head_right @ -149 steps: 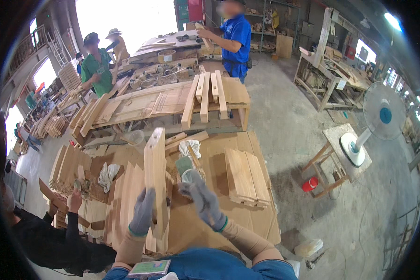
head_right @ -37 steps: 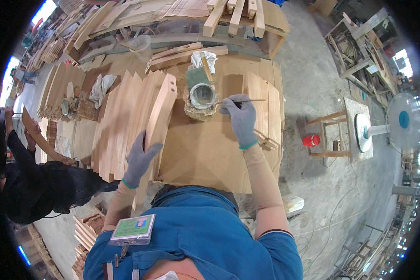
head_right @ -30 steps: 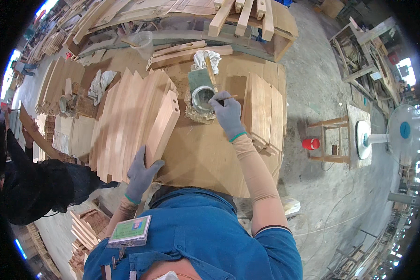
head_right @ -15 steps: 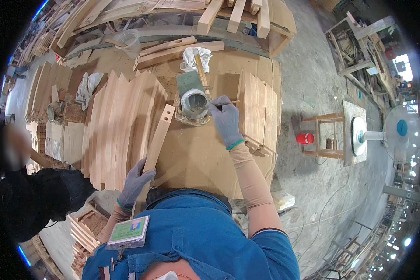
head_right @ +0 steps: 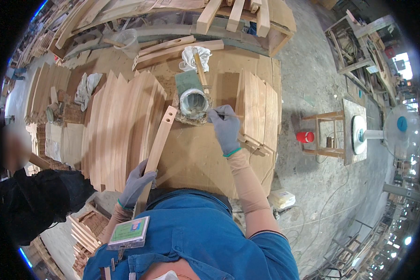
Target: The person repeatedly picks up wooden pieces with holes, dips a small brush into a container of filler, and applies the filler into the holes. They then place the treated pieces on a nearby stack and repeat the process with new pieces.
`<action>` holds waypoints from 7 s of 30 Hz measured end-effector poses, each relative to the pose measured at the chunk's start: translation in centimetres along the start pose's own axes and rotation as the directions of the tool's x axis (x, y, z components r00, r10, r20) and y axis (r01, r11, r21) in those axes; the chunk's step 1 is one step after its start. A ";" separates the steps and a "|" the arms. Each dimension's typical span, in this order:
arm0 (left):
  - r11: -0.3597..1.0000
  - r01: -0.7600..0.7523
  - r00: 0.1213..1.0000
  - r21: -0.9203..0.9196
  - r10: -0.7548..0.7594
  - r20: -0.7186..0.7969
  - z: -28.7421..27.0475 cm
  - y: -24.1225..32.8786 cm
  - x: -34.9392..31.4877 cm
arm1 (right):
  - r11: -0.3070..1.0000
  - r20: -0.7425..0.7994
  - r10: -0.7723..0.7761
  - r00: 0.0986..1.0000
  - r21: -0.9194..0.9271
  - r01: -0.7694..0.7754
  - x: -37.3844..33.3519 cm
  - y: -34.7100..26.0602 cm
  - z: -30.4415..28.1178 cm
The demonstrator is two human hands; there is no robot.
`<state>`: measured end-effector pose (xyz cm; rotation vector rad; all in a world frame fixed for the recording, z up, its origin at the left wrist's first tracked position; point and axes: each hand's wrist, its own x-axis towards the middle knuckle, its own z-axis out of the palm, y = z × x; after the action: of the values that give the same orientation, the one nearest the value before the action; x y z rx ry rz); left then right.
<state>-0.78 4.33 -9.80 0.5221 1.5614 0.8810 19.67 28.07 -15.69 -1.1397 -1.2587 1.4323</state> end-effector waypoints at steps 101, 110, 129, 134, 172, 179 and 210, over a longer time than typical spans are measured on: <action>0.976 -0.210 0.957 -0.057 0.218 0.194 2.4 3.8 -5.0 | 0.883 0.539 -0.111 0.835 -0.333 0.332 -3.3 -22.7 0.7; 0.977 -0.200 0.955 -0.078 0.212 0.205 2.1 3.9 -5.2 | 0.987 0.424 -0.066 0.903 -0.106 0.122 -2.3 -24.8 -0.3; 0.969 -0.197 0.949 -0.150 0.227 0.219 2.0 4.2 -5.6 | 0.858 0.442 -0.205 0.874 -0.348 0.377 -3.3 -24.5 0.2; 0.967 -0.211 0.947 -0.141 0.238 0.216 1.7 4.0 -5.6 | 0.998 0.309 -0.064 0.949 0.014 0.062 -4.3 -24.5 -0.4; 0.943 -0.279 0.919 -0.183 0.317 0.236 1.3 4.6 -6.3 | 0.723 0.037 -0.381 0.924 0.635 0.272 -8.9 -16.9 -0.2; 0.942 -0.283 0.911 -0.182 0.323 0.254 1.3 4.5 -6.2 | 0.796 0.027 -0.385 0.922 0.515 0.318 -8.6 -16.9 -0.2; 0.863 -0.457 0.867 -0.215 0.486 0.108 4.2 9.5 -0.1 | 0.861 0.207 -0.491 0.846 0.261 0.436 -9.7 -10.8 -0.9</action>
<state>1.93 11.13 -2.38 0.8424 1.2042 1.3107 22.81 19.71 -4.25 -0.4575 -1.4174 1.3247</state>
